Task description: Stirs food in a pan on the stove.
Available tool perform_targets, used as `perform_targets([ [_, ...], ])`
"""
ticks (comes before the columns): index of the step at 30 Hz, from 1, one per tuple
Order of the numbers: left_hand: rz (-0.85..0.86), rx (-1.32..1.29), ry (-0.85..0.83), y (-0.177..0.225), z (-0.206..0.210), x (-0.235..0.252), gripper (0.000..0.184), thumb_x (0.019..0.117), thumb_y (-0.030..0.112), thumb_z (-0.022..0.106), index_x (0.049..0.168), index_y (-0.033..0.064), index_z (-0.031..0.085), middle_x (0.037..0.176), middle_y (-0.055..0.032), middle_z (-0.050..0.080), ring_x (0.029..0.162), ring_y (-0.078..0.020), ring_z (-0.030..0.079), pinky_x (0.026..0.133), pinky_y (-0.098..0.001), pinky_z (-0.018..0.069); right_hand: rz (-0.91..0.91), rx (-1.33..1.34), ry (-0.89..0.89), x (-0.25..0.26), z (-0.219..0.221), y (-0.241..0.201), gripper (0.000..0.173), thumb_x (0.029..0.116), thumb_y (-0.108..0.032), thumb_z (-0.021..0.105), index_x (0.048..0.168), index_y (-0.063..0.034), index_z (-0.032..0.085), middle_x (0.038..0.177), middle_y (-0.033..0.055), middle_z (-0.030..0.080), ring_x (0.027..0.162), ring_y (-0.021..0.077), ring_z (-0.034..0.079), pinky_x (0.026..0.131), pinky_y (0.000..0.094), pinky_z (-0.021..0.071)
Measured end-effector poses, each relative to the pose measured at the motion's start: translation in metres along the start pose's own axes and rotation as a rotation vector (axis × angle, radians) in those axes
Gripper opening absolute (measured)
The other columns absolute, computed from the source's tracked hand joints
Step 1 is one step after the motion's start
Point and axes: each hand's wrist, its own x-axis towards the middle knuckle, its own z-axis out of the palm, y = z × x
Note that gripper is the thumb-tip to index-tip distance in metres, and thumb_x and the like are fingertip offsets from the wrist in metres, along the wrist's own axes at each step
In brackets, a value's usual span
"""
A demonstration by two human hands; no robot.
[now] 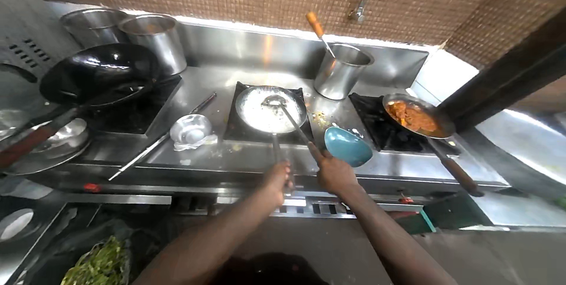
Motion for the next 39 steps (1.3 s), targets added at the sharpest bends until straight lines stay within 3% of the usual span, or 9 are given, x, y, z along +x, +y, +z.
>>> perform_targets([
  [5,0.004,-0.182,-0.146,0.025,-0.016,0.055,0.019,0.106,0.025,0.05,0.09,0.0143,0.049,0.057,0.0053,0.039,0.036,-0.0023,0.034,0.033,-0.0152,0.0338,-0.015,-0.034,-0.1,-0.039,-0.014,-0.001,0.079,0.0961,-0.014,0.055,0.164,-0.035,0.021,0.131,0.0179,0.061,0.095,0.0392,0.07,0.077,0.0578,0.0574],
  [13,-0.034,-0.079,-0.006,-0.005,0.007,-0.016,0.021,0.1103,0.021,0.044,0.094,0.0099,0.048,0.06,0.0034,0.039,0.038,-0.0044,0.034,0.034,-0.0173,0.0346,-0.015,-0.037,-0.019,0.031,-0.013,0.0,0.091,0.0897,-0.011,0.065,0.164,-0.0397,0.021,0.139,0.0165,0.059,0.091,0.0406,0.07,0.073,0.0595,0.0572],
  [16,-0.026,-0.083,-0.059,0.015,-0.005,0.023,0.019,0.1103,0.022,0.044,0.095,0.0098,0.048,0.06,0.0035,0.039,0.039,-0.0043,0.034,0.035,-0.0171,0.0348,0.047,0.015,-0.088,-0.004,-0.011,0.008,0.089,0.0928,-0.013,0.062,0.166,-0.0347,0.015,0.141,0.0202,0.056,0.103,0.0426,0.069,0.083,0.061,0.0564],
  [19,-0.021,-0.16,-0.129,0.036,-0.014,0.056,0.022,0.1096,0.024,0.044,0.092,0.0111,0.047,0.057,0.0041,0.038,0.036,-0.0031,0.033,0.033,-0.0159,0.0334,0.024,0.023,-0.102,-0.042,-0.017,0.007,0.085,0.0943,-0.016,0.059,0.166,-0.035,0.017,0.133,0.0213,0.06,0.098,0.0421,0.069,0.081,0.0597,0.0571],
  [22,-0.048,-0.186,-0.114,0.039,0.002,0.029,0.023,0.1099,0.023,0.041,0.09,0.0112,0.044,0.057,0.0036,0.037,0.036,-0.0032,0.033,0.033,-0.0159,0.0332,-0.078,0.046,-0.084,-0.037,-0.024,-0.001,0.08,0.0952,-0.016,0.056,0.164,-0.0373,0.022,0.127,0.0191,0.063,0.097,0.0404,0.069,0.079,0.06,0.0566],
  [27,-0.082,-0.1,-0.026,0.007,0.01,-0.03,0.024,0.1108,0.024,0.042,0.091,0.0111,0.046,0.058,0.004,0.037,0.037,-0.0039,0.033,0.034,-0.0174,0.0338,-0.032,0.056,-0.114,0.014,-0.021,-0.012,0.084,0.0938,-0.012,0.058,0.164,-0.0392,0.021,0.138,0.0175,0.059,0.106,0.0416,0.068,0.084,0.0622,0.0553],
  [30,-0.06,-0.091,-0.048,0.012,0.001,-0.012,0.022,0.1108,0.023,0.041,0.094,0.01,0.047,0.059,0.0036,0.039,0.038,-0.0039,0.033,0.034,-0.0173,0.0339,0.04,0.037,-0.083,-0.006,-0.011,-0.003,0.09,0.0904,-0.012,0.062,0.165,-0.0355,0.019,0.139,0.0206,0.058,0.104,0.0423,0.069,0.083,0.0607,0.0565],
  [34,-0.044,-0.212,-0.155,0.027,-0.014,0.046,0.017,0.1101,0.021,0.042,0.098,0.0108,0.045,0.059,0.0045,0.039,0.036,-0.0023,0.033,0.032,-0.0157,0.0339,0.019,0.03,-0.071,-0.056,-0.01,0.003,0.083,0.0935,-0.016,0.058,0.165,-0.0374,0.021,0.126,0.0187,0.064,0.089,0.0389,0.071,0.074,0.058,0.0579],
  [39,-0.064,-0.178,-0.084,0.016,0.012,-0.004,0.022,0.1107,0.022,0.04,0.093,0.0104,0.045,0.058,0.0039,0.038,0.037,-0.0033,0.033,0.033,-0.0166,0.0335,-0.08,0.042,-0.112,-0.011,-0.025,-0.019,0.087,0.0922,-0.013,0.06,0.164,-0.0389,0.019,0.133,0.0193,0.061,0.1,0.042,0.069,0.08,0.0615,0.0564],
])
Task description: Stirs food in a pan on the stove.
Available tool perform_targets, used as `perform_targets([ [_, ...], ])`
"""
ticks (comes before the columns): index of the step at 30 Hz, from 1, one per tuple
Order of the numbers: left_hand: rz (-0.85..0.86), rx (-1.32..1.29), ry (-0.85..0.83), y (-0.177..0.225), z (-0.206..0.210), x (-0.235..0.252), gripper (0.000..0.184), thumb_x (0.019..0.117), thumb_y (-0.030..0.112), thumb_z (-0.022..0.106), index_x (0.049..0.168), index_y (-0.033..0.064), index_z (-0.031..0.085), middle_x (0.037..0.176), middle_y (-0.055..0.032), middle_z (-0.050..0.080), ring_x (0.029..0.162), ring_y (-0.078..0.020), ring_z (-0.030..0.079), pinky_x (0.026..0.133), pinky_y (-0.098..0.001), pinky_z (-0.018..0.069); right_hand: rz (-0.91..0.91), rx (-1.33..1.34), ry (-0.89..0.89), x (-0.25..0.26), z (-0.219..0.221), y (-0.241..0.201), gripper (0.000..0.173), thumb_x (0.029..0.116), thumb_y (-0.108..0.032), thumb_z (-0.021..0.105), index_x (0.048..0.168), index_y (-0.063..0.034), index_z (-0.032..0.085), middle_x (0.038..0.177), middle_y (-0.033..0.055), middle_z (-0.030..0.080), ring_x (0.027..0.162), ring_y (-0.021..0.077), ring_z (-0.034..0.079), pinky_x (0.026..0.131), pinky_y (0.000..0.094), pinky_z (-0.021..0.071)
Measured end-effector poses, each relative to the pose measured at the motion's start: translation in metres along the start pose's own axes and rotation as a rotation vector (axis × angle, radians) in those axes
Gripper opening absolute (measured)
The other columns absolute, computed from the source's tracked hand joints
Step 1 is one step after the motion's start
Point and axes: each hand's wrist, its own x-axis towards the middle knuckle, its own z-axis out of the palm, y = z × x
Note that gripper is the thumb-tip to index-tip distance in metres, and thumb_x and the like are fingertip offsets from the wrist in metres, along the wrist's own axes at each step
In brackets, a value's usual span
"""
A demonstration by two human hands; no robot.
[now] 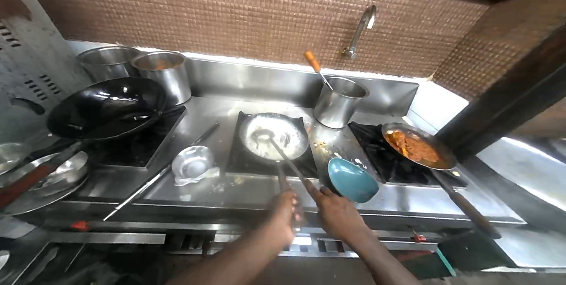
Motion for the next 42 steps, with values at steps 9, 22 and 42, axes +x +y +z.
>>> perform_targets([
  [9,0.041,0.021,-0.046,0.01,-0.026,0.052,0.019,0.1101,0.024,0.044,0.097,0.0109,0.047,0.059,0.0044,0.04,0.037,-0.0033,0.034,0.034,-0.0168,0.0349,0.143,-0.016,0.027,-0.035,0.023,0.004,0.086,0.0926,-0.012,0.059,0.166,-0.0314,0.018,0.13,0.0213,0.061,0.089,0.0399,0.071,0.075,0.057,0.059],
  [22,0.041,0.085,0.033,-0.009,-0.018,0.018,0.021,0.1105,0.022,0.043,0.094,0.0104,0.049,0.06,0.0037,0.04,0.04,-0.0048,0.034,0.036,-0.018,0.034,0.247,-0.049,-0.029,-0.015,0.012,0.002,0.079,0.0951,-0.012,0.06,0.163,-0.0067,0.02,0.136,0.0232,0.059,0.106,0.042,0.069,0.086,0.0562,0.0579],
  [42,0.019,-0.083,-0.076,0.02,-0.021,0.037,0.022,0.1109,0.025,0.041,0.094,0.0108,0.046,0.058,0.0046,0.039,0.036,-0.0024,0.033,0.033,-0.0156,0.0342,0.148,-0.018,-0.048,-0.051,0.005,-0.004,0.073,0.0941,-0.013,0.059,0.161,-0.0125,0.028,0.132,0.021,0.063,0.099,0.0424,0.071,0.08,0.0595,0.0579],
])
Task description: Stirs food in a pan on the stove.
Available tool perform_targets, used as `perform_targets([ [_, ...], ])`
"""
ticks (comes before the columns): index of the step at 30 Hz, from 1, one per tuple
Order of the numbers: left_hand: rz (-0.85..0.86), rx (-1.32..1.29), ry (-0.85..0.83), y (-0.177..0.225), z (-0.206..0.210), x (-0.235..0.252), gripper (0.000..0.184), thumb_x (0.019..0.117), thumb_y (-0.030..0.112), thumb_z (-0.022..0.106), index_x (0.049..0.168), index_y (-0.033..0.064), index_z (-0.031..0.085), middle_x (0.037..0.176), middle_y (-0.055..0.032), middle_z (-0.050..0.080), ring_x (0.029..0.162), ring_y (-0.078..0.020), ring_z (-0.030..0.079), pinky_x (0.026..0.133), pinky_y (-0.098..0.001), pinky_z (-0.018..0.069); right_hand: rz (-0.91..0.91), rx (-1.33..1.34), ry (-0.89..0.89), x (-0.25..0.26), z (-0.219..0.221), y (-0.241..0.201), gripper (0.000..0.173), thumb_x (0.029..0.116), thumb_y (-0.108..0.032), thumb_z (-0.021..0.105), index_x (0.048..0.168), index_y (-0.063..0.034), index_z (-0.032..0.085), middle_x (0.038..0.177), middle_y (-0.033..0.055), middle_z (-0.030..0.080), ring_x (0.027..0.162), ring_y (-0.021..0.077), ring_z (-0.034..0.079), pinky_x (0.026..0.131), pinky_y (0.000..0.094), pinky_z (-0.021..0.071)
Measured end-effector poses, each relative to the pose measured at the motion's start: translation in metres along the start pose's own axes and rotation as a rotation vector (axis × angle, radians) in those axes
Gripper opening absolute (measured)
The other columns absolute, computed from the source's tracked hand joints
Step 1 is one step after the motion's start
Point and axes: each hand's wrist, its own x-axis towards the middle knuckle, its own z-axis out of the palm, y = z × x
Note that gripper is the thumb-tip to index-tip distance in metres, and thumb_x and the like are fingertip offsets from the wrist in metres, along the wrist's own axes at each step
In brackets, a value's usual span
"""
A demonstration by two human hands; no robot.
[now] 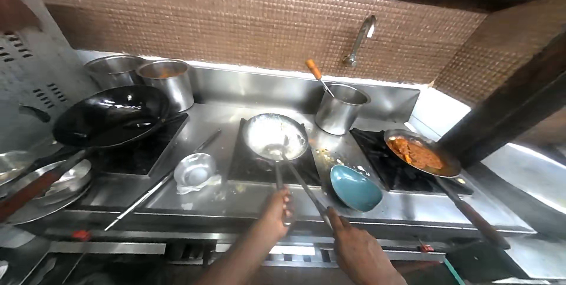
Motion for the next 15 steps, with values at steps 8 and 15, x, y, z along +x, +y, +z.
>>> perform_targets([
  [8,-0.042,0.125,0.109,-0.033,0.013,-0.052,0.019,0.1107,0.021,0.042,0.096,0.0107,0.047,0.059,0.0041,0.039,0.038,-0.0037,0.034,0.034,-0.0168,0.0342,0.068,0.012,0.014,0.05,-0.001,-0.002,0.079,0.0918,-0.014,0.064,0.161,-0.0086,0.026,0.139,0.0224,0.058,0.11,0.0425,0.068,0.088,0.0584,0.0565],
  [15,-0.03,0.021,0.018,-0.007,0.008,-0.015,0.023,0.11,0.022,0.04,0.091,0.0115,0.045,0.055,0.0045,0.038,0.035,-0.0029,0.033,0.032,-0.016,0.0325,-0.056,0.024,0.022,0.002,0.005,-0.002,0.069,0.0956,-0.014,0.058,0.159,-0.0125,0.031,0.13,0.0208,0.064,0.095,0.0418,0.071,0.077,0.0588,0.0582],
])
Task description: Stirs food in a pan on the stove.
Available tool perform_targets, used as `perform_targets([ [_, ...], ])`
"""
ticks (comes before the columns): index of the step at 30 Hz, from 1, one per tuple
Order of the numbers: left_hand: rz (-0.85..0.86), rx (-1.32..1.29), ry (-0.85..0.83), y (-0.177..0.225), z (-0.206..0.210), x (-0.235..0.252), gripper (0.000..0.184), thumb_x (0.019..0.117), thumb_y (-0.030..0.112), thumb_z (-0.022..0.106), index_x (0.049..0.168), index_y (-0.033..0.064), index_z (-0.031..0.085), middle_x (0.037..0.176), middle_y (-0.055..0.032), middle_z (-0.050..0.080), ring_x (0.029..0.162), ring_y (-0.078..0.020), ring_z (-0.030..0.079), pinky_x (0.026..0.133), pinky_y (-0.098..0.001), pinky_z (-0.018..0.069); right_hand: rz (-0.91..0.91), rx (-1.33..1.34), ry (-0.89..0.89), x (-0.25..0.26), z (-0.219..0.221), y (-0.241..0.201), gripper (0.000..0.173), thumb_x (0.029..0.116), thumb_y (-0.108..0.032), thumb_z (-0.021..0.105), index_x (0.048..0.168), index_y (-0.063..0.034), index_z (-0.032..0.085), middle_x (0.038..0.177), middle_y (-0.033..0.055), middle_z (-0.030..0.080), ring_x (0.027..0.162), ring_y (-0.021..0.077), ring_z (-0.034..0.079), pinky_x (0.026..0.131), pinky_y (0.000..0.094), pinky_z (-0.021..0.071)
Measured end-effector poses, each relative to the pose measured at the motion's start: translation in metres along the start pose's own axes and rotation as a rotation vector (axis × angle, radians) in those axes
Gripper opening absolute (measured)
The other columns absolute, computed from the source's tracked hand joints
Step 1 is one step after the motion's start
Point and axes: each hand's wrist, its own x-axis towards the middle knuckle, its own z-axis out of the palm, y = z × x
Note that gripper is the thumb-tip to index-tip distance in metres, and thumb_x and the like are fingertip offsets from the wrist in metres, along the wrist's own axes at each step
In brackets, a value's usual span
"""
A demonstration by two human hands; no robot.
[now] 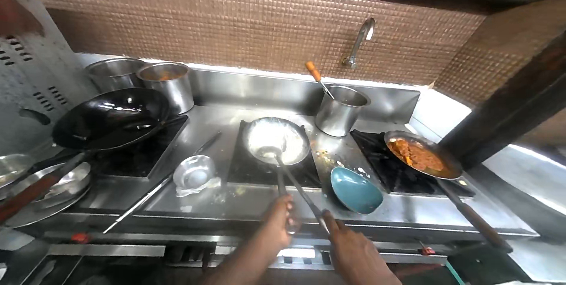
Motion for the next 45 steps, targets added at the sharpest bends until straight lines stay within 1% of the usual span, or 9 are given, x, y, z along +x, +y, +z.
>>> perform_targets([
  [5,-0.047,0.064,0.088,-0.045,0.012,-0.062,0.024,0.1118,0.023,0.039,0.093,0.0101,0.045,0.056,0.0043,0.037,0.036,-0.0035,0.034,0.032,-0.0166,0.034,0.035,-0.012,-0.038,0.056,-0.007,-0.007,0.076,0.0931,-0.014,0.062,0.161,-0.0122,0.027,0.138,0.0211,0.059,0.109,0.0424,0.068,0.088,0.0598,0.056],
  [12,0.015,-0.007,-0.069,0.003,-0.028,0.019,0.021,0.1108,0.025,0.041,0.098,0.0104,0.048,0.058,0.0044,0.041,0.036,-0.0023,0.035,0.033,-0.0155,0.0346,0.048,-0.004,-0.012,-0.019,0.003,0.007,0.072,0.0937,-0.013,0.059,0.159,-0.0078,0.029,0.128,0.0242,0.064,0.093,0.0446,0.071,0.076,0.0614,0.0573],
  [16,-0.025,0.037,0.029,-0.01,0.003,-0.029,0.022,0.1109,0.023,0.039,0.093,0.0111,0.045,0.056,0.0046,0.037,0.037,-0.003,0.034,0.033,-0.016,0.0329,0.007,-0.027,-0.019,0.024,-0.01,-0.002,0.07,0.0958,-0.014,0.058,0.16,-0.014,0.029,0.133,0.0208,0.061,0.101,0.0422,0.07,0.082,0.0595,0.0571],
  [19,-0.046,0.09,0.1,-0.034,0.014,-0.067,0.024,0.1116,0.023,0.04,0.092,0.0102,0.046,0.056,0.0041,0.037,0.037,-0.0036,0.035,0.033,-0.0168,0.0336,0.07,-0.065,-0.032,0.056,-0.014,-0.001,0.076,0.0932,-0.012,0.06,0.161,-0.0105,0.026,0.138,0.0218,0.059,0.109,0.0434,0.068,0.088,0.0589,0.0562],
  [26,0.021,0.004,-0.023,-0.01,-0.017,0.012,0.021,0.1104,0.025,0.043,0.096,0.0107,0.048,0.057,0.0046,0.04,0.037,-0.0032,0.034,0.033,-0.0166,0.0347,0.092,0.004,-0.027,-0.017,0.002,0.012,0.075,0.0927,-0.015,0.062,0.159,-0.0073,0.027,0.127,0.025,0.064,0.095,0.0456,0.07,0.077,0.0618,0.0568],
  [30,-0.015,-0.005,0.046,-0.023,0.012,-0.024,0.023,0.1107,0.024,0.041,0.092,0.0112,0.046,0.057,0.004,0.038,0.037,-0.0036,0.034,0.033,-0.0169,0.0335,0.036,-0.004,-0.036,0.016,-0.01,0.001,0.072,0.0956,-0.018,0.059,0.161,-0.0153,0.028,0.133,0.0202,0.062,0.101,0.0417,0.07,0.083,0.0599,0.0572],
  [33,-0.03,0.069,0.11,-0.05,0.014,-0.054,0.023,0.1117,0.025,0.041,0.094,0.0106,0.046,0.058,0.0039,0.037,0.037,-0.0042,0.034,0.034,-0.0175,0.0344,0.058,-0.004,-0.047,0.05,-0.011,0.0,0.074,0.0945,-0.017,0.061,0.16,-0.0122,0.027,0.138,0.0214,0.059,0.11,0.0426,0.067,0.089,0.0603,0.0555],
  [40,0.038,-0.001,0.005,-0.012,-0.01,0.02,0.021,0.11,0.024,0.043,0.093,0.0114,0.047,0.057,0.0048,0.039,0.036,-0.0031,0.034,0.033,-0.017,0.0344,0.127,0.012,-0.031,-0.016,0.003,0.008,0.075,0.0929,-0.014,0.061,0.159,-0.009,0.026,0.128,0.0242,0.064,0.097,0.0446,0.07,0.079,0.0606,0.0572],
  [45,-0.001,0.04,0.078,-0.023,0.011,-0.027,0.023,0.1106,0.023,0.041,0.091,0.0109,0.046,0.057,0.0036,0.039,0.037,-0.004,0.034,0.033,-0.017,0.0334,0.016,0.005,-0.049,0.024,-0.008,-0.005,0.073,0.0956,-0.017,0.059,0.161,-0.0153,0.027,0.135,0.0207,0.061,0.103,0.0419,0.069,0.084,0.0596,0.0567],
])
